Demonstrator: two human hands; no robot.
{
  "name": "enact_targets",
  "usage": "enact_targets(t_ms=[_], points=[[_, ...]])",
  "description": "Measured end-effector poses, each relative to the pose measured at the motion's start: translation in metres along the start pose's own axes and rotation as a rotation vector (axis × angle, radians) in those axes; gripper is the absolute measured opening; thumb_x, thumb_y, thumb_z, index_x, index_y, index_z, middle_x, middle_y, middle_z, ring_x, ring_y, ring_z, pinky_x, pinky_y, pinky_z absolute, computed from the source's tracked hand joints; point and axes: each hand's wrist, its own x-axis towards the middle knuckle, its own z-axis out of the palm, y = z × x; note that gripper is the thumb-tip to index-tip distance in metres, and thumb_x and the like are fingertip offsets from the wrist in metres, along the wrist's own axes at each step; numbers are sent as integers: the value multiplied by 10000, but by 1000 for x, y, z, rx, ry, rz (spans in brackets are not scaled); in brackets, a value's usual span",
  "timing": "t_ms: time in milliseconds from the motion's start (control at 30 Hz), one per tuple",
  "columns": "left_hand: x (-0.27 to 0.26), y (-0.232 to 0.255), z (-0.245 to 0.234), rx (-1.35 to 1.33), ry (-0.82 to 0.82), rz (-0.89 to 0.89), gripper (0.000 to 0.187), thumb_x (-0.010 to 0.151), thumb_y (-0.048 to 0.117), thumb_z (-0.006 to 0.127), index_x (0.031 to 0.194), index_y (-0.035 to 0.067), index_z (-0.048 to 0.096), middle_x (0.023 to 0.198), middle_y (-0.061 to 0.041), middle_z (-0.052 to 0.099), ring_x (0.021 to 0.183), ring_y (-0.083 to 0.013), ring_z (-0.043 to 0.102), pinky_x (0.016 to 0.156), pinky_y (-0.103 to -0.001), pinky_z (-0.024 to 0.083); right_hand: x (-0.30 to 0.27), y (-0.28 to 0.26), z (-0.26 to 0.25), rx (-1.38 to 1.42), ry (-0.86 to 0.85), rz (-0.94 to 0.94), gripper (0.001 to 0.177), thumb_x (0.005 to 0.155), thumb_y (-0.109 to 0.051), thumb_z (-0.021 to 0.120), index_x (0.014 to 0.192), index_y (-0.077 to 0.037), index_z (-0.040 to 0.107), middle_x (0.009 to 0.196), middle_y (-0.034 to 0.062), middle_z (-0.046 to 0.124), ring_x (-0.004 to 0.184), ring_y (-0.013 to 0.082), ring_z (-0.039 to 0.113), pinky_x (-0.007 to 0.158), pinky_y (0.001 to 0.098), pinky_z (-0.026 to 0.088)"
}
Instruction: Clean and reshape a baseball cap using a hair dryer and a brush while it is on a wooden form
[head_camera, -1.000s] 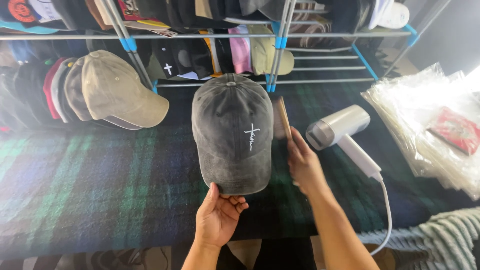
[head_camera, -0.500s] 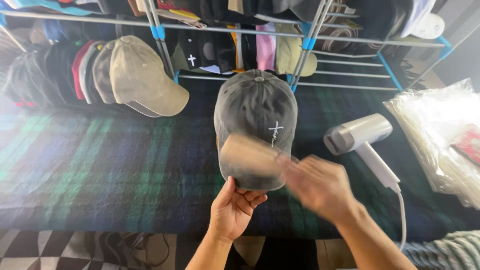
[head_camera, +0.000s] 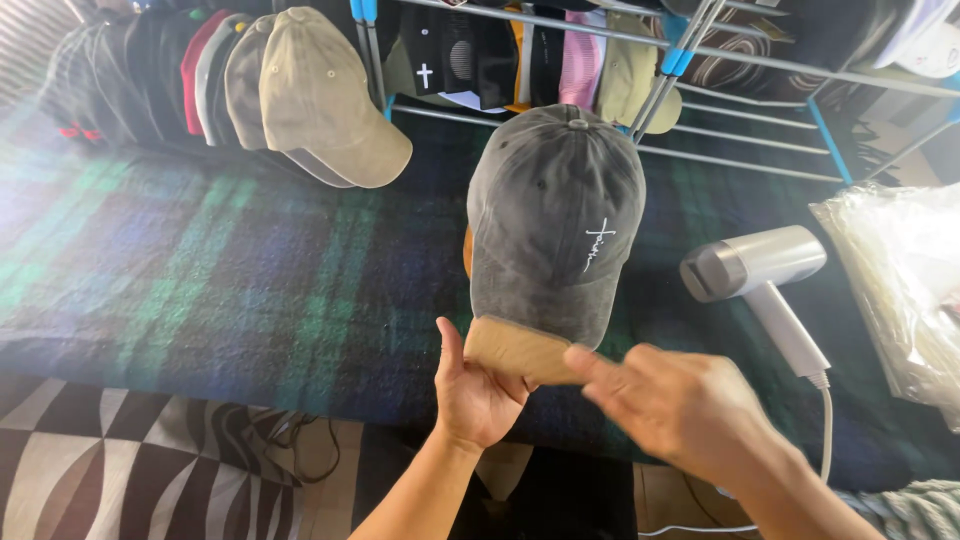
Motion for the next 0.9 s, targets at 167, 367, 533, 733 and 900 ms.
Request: enact_targets(t_ms=[167,367,533,733,900], points=[[-3,2,-2,-36,-233,17,881,922,817,274,1580,238,368,1303,-202,676,1188,-462,648,1064,-622,468,25,7,23,-107,-47,311,386,986,-344,665,1367,-285,676,677,-49,415,466,154,494,341,368,376],[0,-5,-28,-126,-190,-14,925,852,900,349,1374,181,606,1247,-127,719,1169,-353,675,997,-453,532,46,-28,39,-98,-208,170,479,943,-395,641,1406,-279,614,654,-11,472,384,217,549,277,414,436],[-4,6,-2,-102,-39,22,960,790,905,439,1324,123,595,1178,-94,704,1044,-243,695,803,-335,603,14,-14,1,250,-357,343,409,935,-446,621,1333,-379,691,594,-41,541,426,250,575,381,451,420],[12,-15,-41,-61,-44,19,374,1021,292,517,1209,-6,641,1176,-226,714,1129,-408,675,960,-515,564,-31,-35,64,219,124,296,461,1029,-234,700,1465,-195,556,700,-53,442,544,124,435,500,300,437],[11,-13,-29,-37,-46,54,354,1097,370,446,1109,53,603,886,-68,768,1082,-471,696,1012,-629,533,-103,-12,93,250,272,877,404,1045,-107,599,1431,13,589,1346,201,688,1179,335,696,949,419,544]])
